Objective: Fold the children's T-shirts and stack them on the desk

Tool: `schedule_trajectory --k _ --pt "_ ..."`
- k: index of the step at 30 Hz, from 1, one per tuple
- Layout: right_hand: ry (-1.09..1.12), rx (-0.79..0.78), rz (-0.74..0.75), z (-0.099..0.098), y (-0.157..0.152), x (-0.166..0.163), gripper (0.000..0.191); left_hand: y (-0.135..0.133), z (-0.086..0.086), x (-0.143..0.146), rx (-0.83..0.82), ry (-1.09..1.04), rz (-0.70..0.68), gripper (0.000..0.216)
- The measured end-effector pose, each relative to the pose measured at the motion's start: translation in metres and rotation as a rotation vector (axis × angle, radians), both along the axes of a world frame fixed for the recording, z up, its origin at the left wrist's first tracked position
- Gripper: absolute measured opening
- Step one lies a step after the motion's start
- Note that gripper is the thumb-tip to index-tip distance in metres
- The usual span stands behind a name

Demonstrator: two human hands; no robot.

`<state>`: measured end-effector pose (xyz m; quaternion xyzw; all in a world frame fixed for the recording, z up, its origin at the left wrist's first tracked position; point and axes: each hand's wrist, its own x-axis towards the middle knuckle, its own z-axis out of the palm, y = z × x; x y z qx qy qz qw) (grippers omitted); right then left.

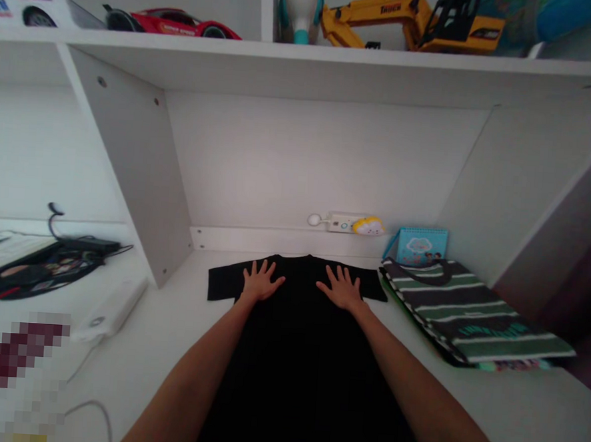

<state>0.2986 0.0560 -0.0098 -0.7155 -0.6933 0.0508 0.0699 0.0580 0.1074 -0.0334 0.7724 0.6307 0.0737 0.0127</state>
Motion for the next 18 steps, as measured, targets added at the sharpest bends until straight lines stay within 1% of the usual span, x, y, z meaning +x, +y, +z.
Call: schedule_trajectory --k 1,2,3,5,6,8,9,11,14,15,16,18 --pt "-0.003 0.009 0.046 0.007 -0.016 -0.009 0.072 0.001 0.001 0.0 -0.008 -0.013 -0.003 0.078" --pt "0.003 0.009 0.124 0.014 -0.037 -0.019 0.073 0.002 0.004 0.0 -0.035 -0.032 -0.006 0.078" --pt "0.019 0.0 0.24 0.02 -0.062 -0.031 0.074 0.004 0.007 -0.001 -0.076 -0.053 -0.01 0.079" --pt "0.126 -0.084 0.544 0.028 -0.119 -0.053 0.074 0.009 0.016 -0.003 -0.174 -0.094 -0.023 0.078" --pt "0.16 -0.089 0.69 0.028 -0.148 -0.062 0.074 0.01 0.021 -0.006 -0.21 -0.109 -0.027 0.076" --pt "0.177 0.001 0.848 0.02 -0.196 -0.075 0.075 0.01 0.03 -0.016 -0.216 -0.121 -0.022 0.072" --pt "0.16 0.063 0.888 0.012 -0.213 -0.078 0.076 0.008 0.032 -0.023 -0.186 -0.121 -0.009 0.07" --pt "0.098 0.196 0.905 -0.006 -0.235 -0.079 0.076 0.0 0.033 -0.046 -0.124 -0.116 0.057 0.068" --pt "-0.012 0.391 0.833 -0.031 -0.25 -0.072 0.058 -0.015 0.027 -0.092 -0.057 -0.127 0.276 0.061" --pt "-0.041 0.447 0.803 -0.036 -0.254 -0.07 0.052 -0.021 0.026 -0.109 -0.049 -0.139 0.337 0.058" --pt "-0.066 0.499 0.774 -0.039 -0.259 -0.07 0.047 -0.026 0.025 -0.123 -0.048 -0.151 0.371 0.054" --pt "-0.093 0.586 0.736 -0.041 -0.268 -0.075 0.039 -0.035 0.024 -0.145 -0.046 -0.171 0.369 0.045"
